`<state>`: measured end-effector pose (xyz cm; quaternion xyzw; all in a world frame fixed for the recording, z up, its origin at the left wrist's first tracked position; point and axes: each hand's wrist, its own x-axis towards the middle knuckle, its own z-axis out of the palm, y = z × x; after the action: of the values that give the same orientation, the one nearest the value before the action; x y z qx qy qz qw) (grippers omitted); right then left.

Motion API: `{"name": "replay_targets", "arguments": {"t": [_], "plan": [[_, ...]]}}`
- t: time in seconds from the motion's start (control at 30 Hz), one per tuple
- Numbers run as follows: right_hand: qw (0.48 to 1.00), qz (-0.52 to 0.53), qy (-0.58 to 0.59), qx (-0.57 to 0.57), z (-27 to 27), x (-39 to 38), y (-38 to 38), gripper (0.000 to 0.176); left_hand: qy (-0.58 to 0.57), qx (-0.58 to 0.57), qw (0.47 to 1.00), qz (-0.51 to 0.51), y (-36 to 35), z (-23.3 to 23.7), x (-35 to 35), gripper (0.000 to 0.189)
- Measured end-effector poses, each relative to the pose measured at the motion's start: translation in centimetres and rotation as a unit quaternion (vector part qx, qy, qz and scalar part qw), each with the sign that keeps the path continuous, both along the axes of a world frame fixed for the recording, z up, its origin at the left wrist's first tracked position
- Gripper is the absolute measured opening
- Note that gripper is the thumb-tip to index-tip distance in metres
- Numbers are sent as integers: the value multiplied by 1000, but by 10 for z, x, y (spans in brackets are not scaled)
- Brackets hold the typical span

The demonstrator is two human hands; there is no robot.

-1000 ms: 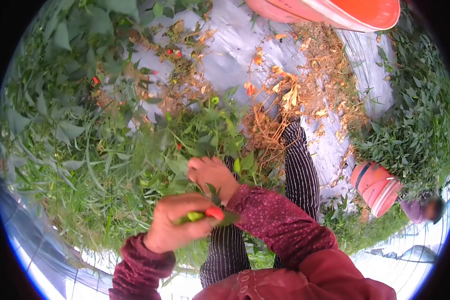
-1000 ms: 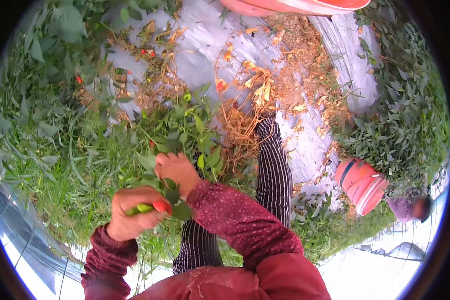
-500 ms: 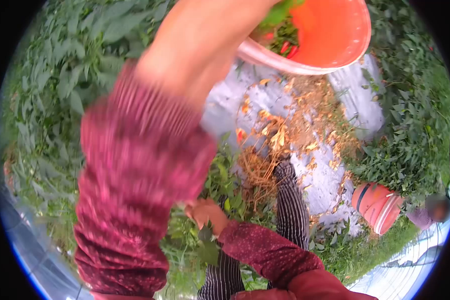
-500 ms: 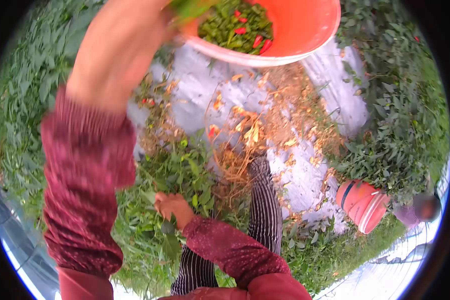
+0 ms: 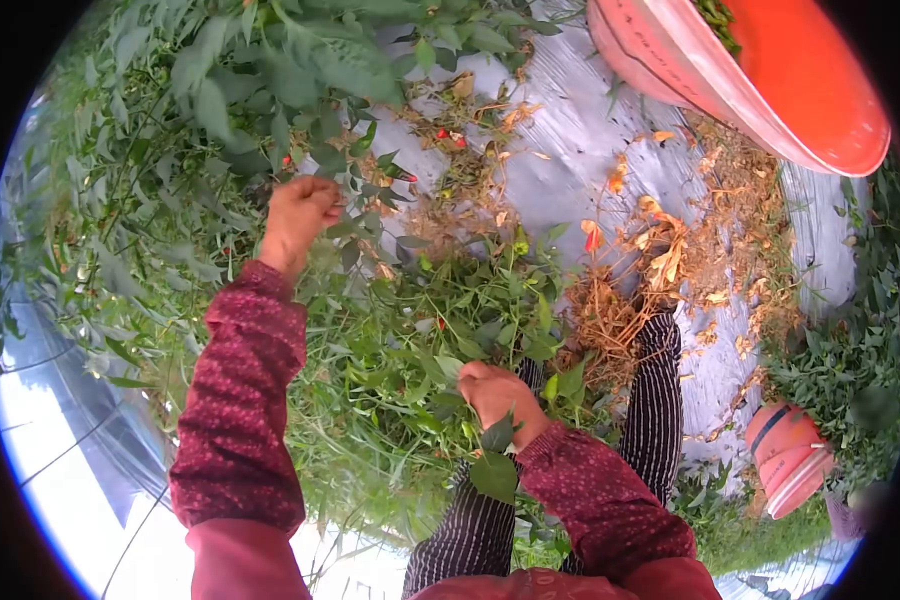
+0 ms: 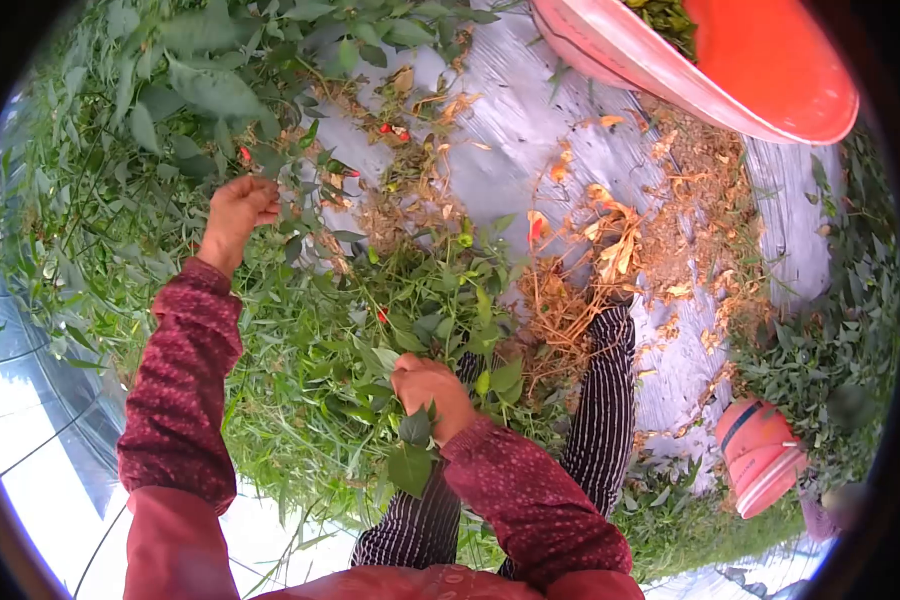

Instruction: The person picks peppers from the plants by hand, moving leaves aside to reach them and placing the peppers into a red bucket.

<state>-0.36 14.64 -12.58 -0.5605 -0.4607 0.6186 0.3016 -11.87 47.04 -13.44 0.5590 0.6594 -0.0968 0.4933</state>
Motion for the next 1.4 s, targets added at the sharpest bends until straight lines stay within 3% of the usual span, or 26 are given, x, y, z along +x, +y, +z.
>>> {"name": "replay_targets", "arguments": {"t": [0.1, 0.17, 0.2, 0.3, 0.33, 0.37, 0.4, 0.43, 0.47, 0.5, 0.6, 0.67, 0.7, 0.8, 0.83, 0.93, 0.97, 1.0, 1.03, 1.07, 1.1, 1.2, 1.23, 1.33, 1.37, 1.4], "plan": [[999, 37, 11, -28, -3, -3, -2, 10, 66, 22, 998, 4, 0, -30, -35, 33], [998, 50, -3, -39, -2, -4, -3, 10, 225, -50, 957, -176, -4, -44, -42, 34], [998, 56, -5, -39, -1, -2, -1, 10, 223, -50, 959, -170, -14, -40, -40, 34], [994, 89, -8, -66, -8, 2, 3, 31, 50, -143, 987, 50, -43, -33, -46, 31], [971, -15, 209, -113, -19, -3, -3, 47, 49, -145, 987, 52, -52, -26, -48, 31], [890, -120, 413, -153, -30, -8, -7, 63, 7, -119, 992, 27, -62, -19, -50, 31], [891, -119, 410, -156, -37, -16, -11, 63, -36, -93, 995, 2, -73, -10, -49, 31], [759, -238, 579, -179, -43, -25, -14, 73, -40, -97, 994, 3, -82, 5, -37, 31], [583, -344, 712, -188, -45, -29, -15, 83, -26, -92, 994, -54, -89, 26, -16, 28], [586, -347, 708, -188, -34, -20, -3, 83, -12, -85, 990, -113, -100, 39, -2, 24], [621, -435, 601, -253, -10, 11, 35, 83, -50, -35, 993, -105, -145, 52, 11, 26], [807, -345, 451, -165, -15, 13, 36, 83, -43, 21, 981, -190, -172, 56, 10, 33], [708, -390, 556, -196, -3, 17, 48, 82, -32, 86, 958, -272, -180, 58, 12, 40], [709, -385, 571, -153, -5, 18, 42, 80, 10, 128, 926, -354, -193, 68, 17, 52], [629, -414, 649, -105, 0, 23, 43, 73, -18, 158, 910, -382, -194, 66, 14, 51], [605, -431, 652, -152, -34, -19, 6, 60, -67, 71, 918, -385, -182, 82, 10, 48], [547, -381, 711, -225, -42, -13, 11, 46, -74, 31, 948, -307, -174, 86, 10, 42], [544, -381, 713, -224, -36, 0, 22, 46, -71, 31, 948, -309, -159, 92, 9, 42], [759, -300, 569, -101, -18, 20, 37, 42, -96, 43, 952, -289, -141, 100, 8, 40], [907, -192, 374, 30, -6, 29, 46, 38, -120, 54, 955, -267, -129, 108, 11, 39], [878, -239, 414, 33, -9, 22, 43, 35, -117, 53, 955, -267, -120, 114, 18, 39], [885, -231, 394, 85, -13, 20, 45, 35, -94, 53, 971, -214, -109, 127, 45, 34], [811, -274, 510, -85, -2, 15, 42, 40, -132, -1, 963, -234, -119, 128, 61, 30], [772, -326, 530, -128, 17, 27, 41, 47, -164, -23, 949, -268, -145, 125, 74, 25], [706, -365, 607, -12, -20, -24, 24, 52, -159, 8, 946, -281, -154, 125, 72, 23], [707, -367, 605, -12, -20, -17, 24, 52, -162, 7, 946, -281, -160, 126, 70, 23]]}}
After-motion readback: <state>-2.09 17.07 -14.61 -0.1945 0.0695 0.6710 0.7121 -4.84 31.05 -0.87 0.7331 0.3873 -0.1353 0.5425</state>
